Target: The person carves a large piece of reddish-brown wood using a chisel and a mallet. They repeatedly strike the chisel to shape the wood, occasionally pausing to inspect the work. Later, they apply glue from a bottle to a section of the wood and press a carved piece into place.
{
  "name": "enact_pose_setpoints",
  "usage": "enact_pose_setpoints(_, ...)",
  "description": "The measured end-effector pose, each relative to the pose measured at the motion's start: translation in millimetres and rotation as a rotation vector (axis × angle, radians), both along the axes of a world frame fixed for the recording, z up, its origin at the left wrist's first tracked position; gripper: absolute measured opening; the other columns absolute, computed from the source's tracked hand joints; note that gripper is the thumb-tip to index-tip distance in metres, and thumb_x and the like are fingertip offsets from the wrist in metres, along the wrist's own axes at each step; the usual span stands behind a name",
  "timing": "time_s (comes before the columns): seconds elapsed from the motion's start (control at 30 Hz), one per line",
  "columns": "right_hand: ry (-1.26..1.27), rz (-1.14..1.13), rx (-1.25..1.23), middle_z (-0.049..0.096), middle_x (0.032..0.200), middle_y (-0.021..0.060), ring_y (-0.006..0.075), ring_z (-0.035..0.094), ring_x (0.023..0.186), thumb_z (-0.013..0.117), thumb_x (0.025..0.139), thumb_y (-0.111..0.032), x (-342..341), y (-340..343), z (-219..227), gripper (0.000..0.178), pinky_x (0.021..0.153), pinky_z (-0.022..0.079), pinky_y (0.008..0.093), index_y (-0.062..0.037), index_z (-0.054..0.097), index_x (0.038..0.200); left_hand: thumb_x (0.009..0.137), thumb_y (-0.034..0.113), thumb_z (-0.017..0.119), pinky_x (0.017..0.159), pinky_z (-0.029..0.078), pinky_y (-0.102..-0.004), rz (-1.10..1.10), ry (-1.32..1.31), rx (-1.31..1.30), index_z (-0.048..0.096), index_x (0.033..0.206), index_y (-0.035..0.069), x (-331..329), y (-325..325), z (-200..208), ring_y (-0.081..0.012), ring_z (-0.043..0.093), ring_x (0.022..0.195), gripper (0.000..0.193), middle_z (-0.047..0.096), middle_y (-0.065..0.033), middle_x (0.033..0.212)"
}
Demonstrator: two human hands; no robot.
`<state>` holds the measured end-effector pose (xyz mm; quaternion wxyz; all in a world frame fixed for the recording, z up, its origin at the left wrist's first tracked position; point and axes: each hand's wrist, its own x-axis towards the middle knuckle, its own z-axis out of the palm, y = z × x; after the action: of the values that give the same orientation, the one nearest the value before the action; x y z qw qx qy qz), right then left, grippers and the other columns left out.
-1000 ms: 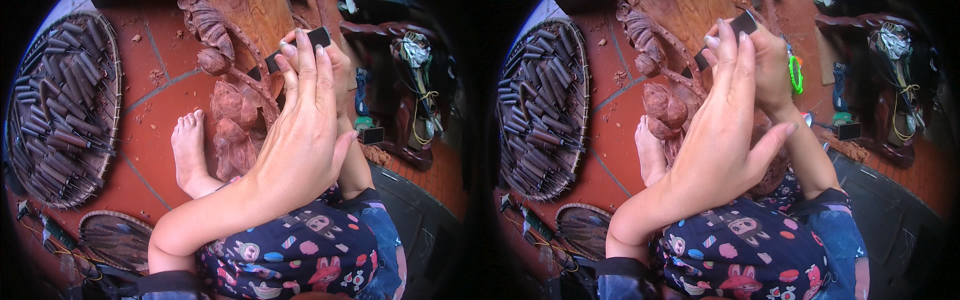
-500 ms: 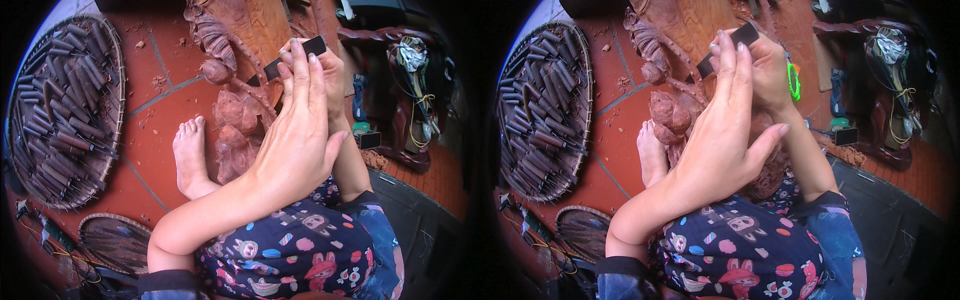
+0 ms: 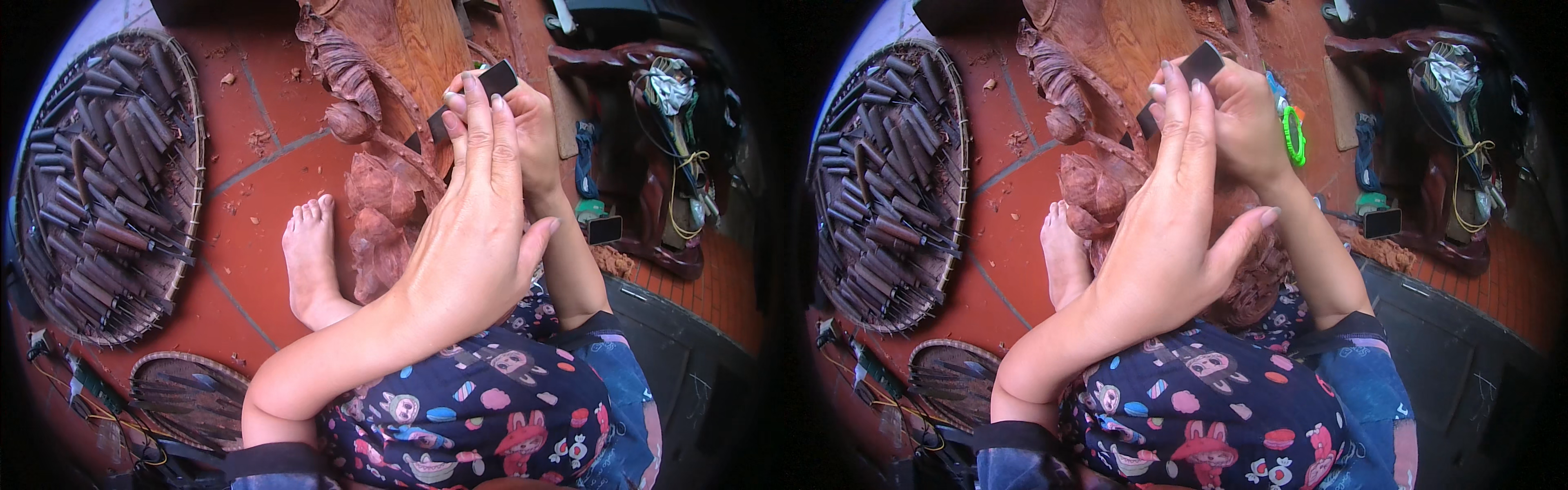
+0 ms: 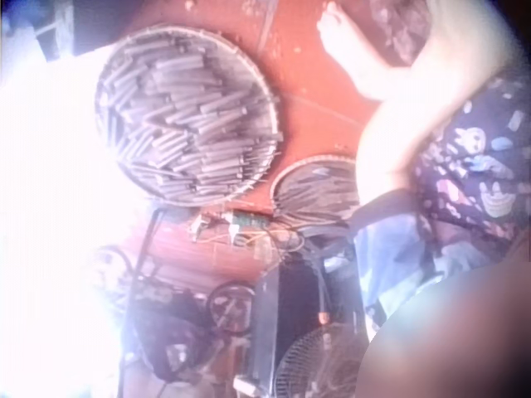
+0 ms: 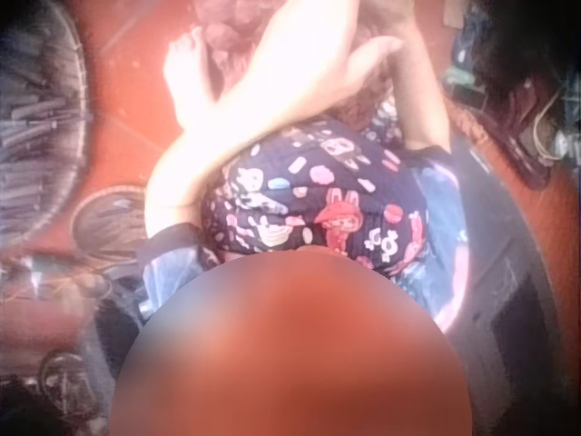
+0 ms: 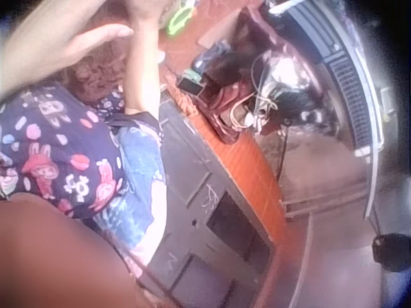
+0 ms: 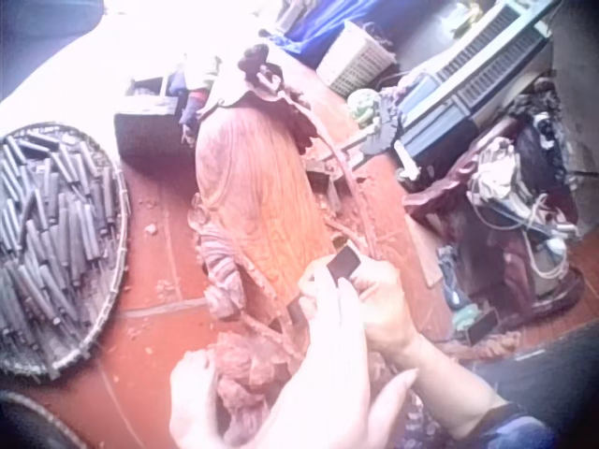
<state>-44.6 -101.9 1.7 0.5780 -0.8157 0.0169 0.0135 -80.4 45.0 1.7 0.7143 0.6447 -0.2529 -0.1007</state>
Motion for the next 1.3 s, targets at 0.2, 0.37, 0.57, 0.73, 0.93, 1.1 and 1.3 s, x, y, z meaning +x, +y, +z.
enact_pose_setpoints(0.2,0.219,0.061,0.122,0.069,0.09,0.0064,0.0117,0.066,0.082,0.066,0.092,-0.01,7.3,-10.3,8.2,0.017,0.071,0.055,0.0261,0.0026,0.066,0.103,0.082,0.011,0.07,0.117,0.021,-0.052,-0.015,-0.007,0.031,0.009,0.145,-0.019,-4.2,4.8,-0.6,-0.0615,0.011,0.139,0.093,0.001,-0.0466,0.149)
enact_pose_setpoints(0.37,0.126,0.023,-0.224,0.07,0.095,0.0069,0.0101,0.065,0.088,0.069,0.09,-0.009,-1.3,4.7,15.8,0.024,0.077,0.055,0.0238,0.0043,0.064,0.11,0.082,0.012,0.07,0.117,0.023,-0.0511,0.004,0.07,-0.073,0.008,0.145,-0.019,-0.5,4.1,1.0,-0.0614,0.012,0.139,0.094,0.001,-0.0458,0.149)
enact_pose_setpoints(0.57,0.008,-0.015,-0.163,0.07,0.097,0.0058,0.0099,0.064,0.086,0.068,0.091,-0.008,3.5,1.8,12.0,0.022,0.076,0.054,0.0252,0.0023,0.065,0.11,0.081,0.013,0.071,0.117,0.023,-0.0501,0.008,0.004,-0.074,0.008,0.145,-0.018,6.6,2.0,-2.1,-0.0585,0.011,0.14,0.096,0.0,-0.0444,0.15)
enact_pose_setpoints(0.73,0.225,0.002,0.008,0.069,0.094,0.0044,0.0093,0.064,0.085,0.062,0.094,-0.009,-1.6,-13.6,3.0,0.019,0.076,0.053,0.0257,0.0012,0.066,0.109,0.084,0.018,0.07,0.117,0.023,-0.0483,-0.087,0.012,0.095,0.005,0.147,-0.016,-3.9,16.0,-3.3,-0.0566,0.008,0.142,0.097,-0.002,-0.042,0.152)
enact_pose_setpoints(0.93,-0.044,0.019,-0.334,0.068,0.093,0.0028,0.0078,0.062,0.084,0.064,0.093,-0.009,9.6,4.4,19.4,0.019,0.074,0.052,0.0249,0.0017,0.066,0.108,0.084,0.018,0.071,0.117,0.022,-0.0495,-0.039,0.107,-0.075,0.001,0.148,-0.013,15.2,2.6,3.0,-0.0572,0.008,0.142,0.1,-0.002,-0.0406,0.153)
enact_pose_setpoints(1.1,0.26,0.05,0.02,0.068,0.089,0.0027,0.0062,0.061,0.075,0.069,0.09,-0.01,5.1,-0.6,7.7,0.017,0.064,0.05,0.0227,0.0014,0.068,0.102,0.083,0.017,0.071,0.116,0.021,-0.0539,-0.091,-0.014,0.046,0.004,0.15,-0.011,1.2,12.4,-1.0,-0.0614,0.008,0.139,0.098,0.0,-0.0381,0.155)
enact_pose_setpoints(1.3,-0.017,-0.026,-0.354,0.062,0.075,-0.0012,0.0051,0.057,0.065,0.071,0.089,-0.011,8.2,20.6,19.9,0.014,0.056,0.046,0.0222,0.0008,0.067,0.096,0.083,0.014,0.069,0.116,0.02,-0.055,-0.054,-0.017,-0.006,0.006,0.151,-0.009,11.1,6.7,1.6,-0.0623,0.005,0.139,0.095,0.002,-0.0369,0.155)
